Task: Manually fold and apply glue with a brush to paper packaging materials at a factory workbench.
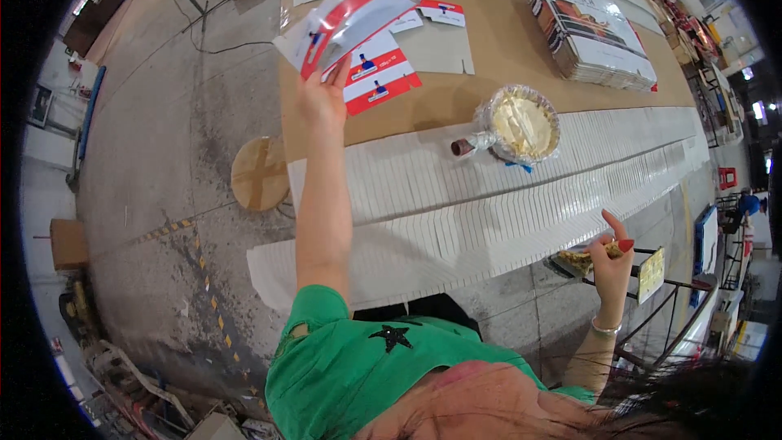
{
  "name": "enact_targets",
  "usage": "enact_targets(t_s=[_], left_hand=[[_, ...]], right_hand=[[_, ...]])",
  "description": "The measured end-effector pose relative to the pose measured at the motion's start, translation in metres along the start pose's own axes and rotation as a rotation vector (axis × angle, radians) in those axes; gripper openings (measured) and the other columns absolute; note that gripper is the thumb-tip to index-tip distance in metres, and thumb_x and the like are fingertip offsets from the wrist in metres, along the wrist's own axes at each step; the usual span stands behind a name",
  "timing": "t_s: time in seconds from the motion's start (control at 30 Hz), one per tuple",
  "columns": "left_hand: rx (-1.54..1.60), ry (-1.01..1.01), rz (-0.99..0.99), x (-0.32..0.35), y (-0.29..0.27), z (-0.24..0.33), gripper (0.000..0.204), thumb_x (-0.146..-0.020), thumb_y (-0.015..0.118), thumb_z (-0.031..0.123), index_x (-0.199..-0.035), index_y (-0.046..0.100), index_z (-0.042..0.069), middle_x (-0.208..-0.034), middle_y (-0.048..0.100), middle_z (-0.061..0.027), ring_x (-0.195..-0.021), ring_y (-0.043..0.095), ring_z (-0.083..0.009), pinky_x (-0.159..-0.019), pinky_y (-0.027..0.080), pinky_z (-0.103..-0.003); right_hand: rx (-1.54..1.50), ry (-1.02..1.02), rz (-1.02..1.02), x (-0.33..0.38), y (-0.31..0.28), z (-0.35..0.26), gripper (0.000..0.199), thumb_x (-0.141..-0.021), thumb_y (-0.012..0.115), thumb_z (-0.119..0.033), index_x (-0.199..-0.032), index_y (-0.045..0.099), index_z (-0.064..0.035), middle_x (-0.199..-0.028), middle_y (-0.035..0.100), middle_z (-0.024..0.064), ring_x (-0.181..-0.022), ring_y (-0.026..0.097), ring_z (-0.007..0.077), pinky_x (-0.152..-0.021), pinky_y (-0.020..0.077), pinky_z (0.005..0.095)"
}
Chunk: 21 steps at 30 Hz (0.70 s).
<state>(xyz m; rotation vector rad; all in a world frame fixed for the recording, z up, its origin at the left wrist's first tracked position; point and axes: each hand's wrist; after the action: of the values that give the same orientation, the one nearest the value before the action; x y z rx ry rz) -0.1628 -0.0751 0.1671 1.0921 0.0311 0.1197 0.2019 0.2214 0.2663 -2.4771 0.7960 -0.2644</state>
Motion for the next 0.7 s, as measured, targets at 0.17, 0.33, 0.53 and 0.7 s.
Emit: enact_targets(t_s=[0.17, 0.33, 0.53, 0.7], left_hand=[[0.069, -0.094, -0.229, -0.044, 0.006, -0.096, 0.039, -0.082, 0.054, -0.001, -0.12, 0.046, 0.001, -0.122, 0.05, -0.0155, -0.109, 0.053, -0.0315, -0.087, 0.05, -0.046], [-0.857, -0.168, -0.294, -0.052, -0.032, -0.185, 0.058, -0.076, 0.064, 0.013, -0.127, 0.041, -0.001, -0.134, 0.04, -0.0205, -0.124, 0.039, -0.0352, -0.095, 0.039, -0.049], [-2.133, 0.139, -0.415, -0.12, -0.139, -0.116, 0.078, -0.071, 0.065, 0.041, -0.134, 0.037, 0.004, -0.145, 0.024, -0.0187, -0.134, 0.02, -0.0353, -0.109, 0.014, -0.05], [-2.68, -0.034, -0.108, -0.076, -0.147, -0.049, 0.066, -0.083, 0.045, 0.052, -0.126, 0.042, 0.002, -0.131, 0.042, -0.0234, -0.12, 0.042, -0.0388, -0.096, 0.027, -0.062]], right_hand=[[-0.03, -0.013, 0.154, 0.007, -0.005, 0.007, 0.046, -0.076, 0.051, 0.004, -0.122, 0.05, -0.0003, -0.065, 0.048, -0.0052, -0.057, 0.041, 0.0009, -0.051, 0.0323, 0.0146], [0.0, 0.027, 0.22, 0.012, -0.02, 0.023, 0.045, -0.076, 0.051, 0.003, -0.121, 0.051, -0.0006, -0.064, 0.049, -0.0041, -0.056, 0.043, 0.0027, -0.053, 0.0343, 0.0155], [0.032, 0.142, 0.368, 0.0, -0.052, 0.014, 0.022, -0.084, 0.057, -0.005, -0.105, 0.058, -0.0004, -0.07, 0.054, -0.0004, -0.06, 0.049, 0.0057, -0.055, 0.0388, 0.019], [-0.028, -0.152, 0.243, -0.06, 0.028, -0.011, 0.014, -0.083, 0.059, -0.004, -0.095, 0.063, 0.0021, -0.103, 0.058, 0.0089, -0.074, 0.055, 0.0114, -0.061, 0.046, 0.0212]])
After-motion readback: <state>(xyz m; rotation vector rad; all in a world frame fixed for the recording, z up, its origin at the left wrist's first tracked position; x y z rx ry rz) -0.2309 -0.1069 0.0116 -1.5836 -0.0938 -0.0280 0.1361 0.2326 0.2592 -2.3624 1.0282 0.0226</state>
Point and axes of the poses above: each hand's wrist, its own x-axis away from the middle knuckle, its own y-axis out of the palm, z = x × y
